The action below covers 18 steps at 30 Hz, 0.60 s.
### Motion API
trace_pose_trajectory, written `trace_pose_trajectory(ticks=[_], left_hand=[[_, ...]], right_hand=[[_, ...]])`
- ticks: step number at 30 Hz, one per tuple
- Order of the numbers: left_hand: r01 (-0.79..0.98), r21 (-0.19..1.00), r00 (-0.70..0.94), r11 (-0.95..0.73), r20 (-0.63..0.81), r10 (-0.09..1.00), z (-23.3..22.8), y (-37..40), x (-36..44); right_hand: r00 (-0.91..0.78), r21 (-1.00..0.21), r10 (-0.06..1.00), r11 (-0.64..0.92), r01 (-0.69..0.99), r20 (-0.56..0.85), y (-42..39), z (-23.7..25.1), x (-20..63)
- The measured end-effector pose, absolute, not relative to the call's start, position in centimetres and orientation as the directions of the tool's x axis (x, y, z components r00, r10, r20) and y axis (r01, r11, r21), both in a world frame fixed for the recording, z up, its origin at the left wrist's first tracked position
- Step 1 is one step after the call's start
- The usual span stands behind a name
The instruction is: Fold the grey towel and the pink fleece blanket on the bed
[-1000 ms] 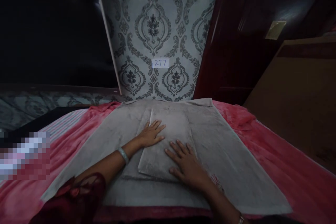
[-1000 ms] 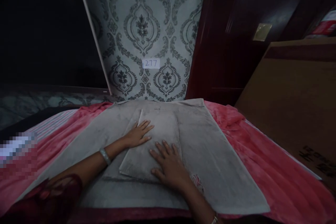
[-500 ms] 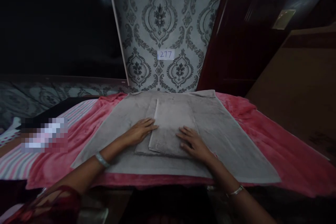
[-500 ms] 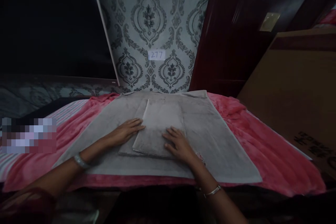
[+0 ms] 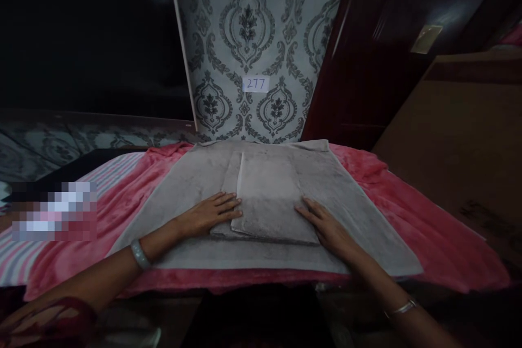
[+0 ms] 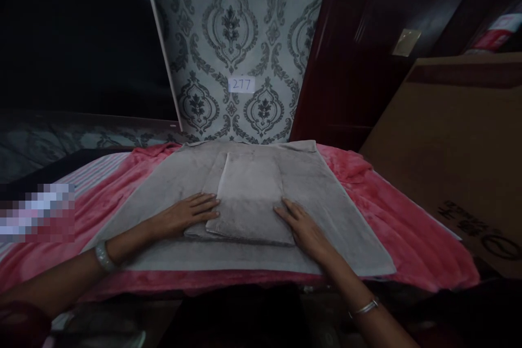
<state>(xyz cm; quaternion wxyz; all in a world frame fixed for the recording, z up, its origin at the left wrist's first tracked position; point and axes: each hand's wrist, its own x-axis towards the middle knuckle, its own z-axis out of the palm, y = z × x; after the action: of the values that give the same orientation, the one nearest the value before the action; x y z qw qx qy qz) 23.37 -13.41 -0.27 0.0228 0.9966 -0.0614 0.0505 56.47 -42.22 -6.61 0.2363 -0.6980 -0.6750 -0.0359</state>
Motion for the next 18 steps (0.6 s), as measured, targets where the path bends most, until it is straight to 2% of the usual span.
trace_pose_trajectory(ticks=[3,6,11,14,16,18], left_hand=[[-0.124,0.104,0.982,-0.987,0.152,-0.108,-0.6,-13.2,23.5],[-0.131,0.187,0.969,-0.974,0.231,-0.086,-0.7,-13.3,23.6],[-0.091,0.427,0.922,-0.9,0.378,0.087,3.1,-14.1,24.6],[-0.104,0.637,0.848,-0.764,0.457,0.266,8.3,-14.5,25.2],[-0.117,0.789,0.75,-0.603,0.468,0.467,12.0,-14.3,25.7],[-0.2,0.874,0.597,-0.442,0.467,0.653,15.6,-13.5,26.5]], right_hand=[[0.002,-0.219,0.936,0.08,0.972,0.351,-42.0,-6.0,56.6],[-0.019,-0.23,0.935,0.107,0.967,0.355,-41.8,-5.9,56.5],[0.053,-0.445,0.882,0.184,0.876,0.468,-40.7,-3.1,56.2],[0.202,-0.588,0.786,0.239,0.772,0.585,-40.1,2.1,56.2],[0.334,-0.657,0.703,0.249,0.711,0.628,-39.9,6.8,56.2],[0.402,-0.686,0.628,0.304,0.661,0.666,-39.4,11.6,56.2]])
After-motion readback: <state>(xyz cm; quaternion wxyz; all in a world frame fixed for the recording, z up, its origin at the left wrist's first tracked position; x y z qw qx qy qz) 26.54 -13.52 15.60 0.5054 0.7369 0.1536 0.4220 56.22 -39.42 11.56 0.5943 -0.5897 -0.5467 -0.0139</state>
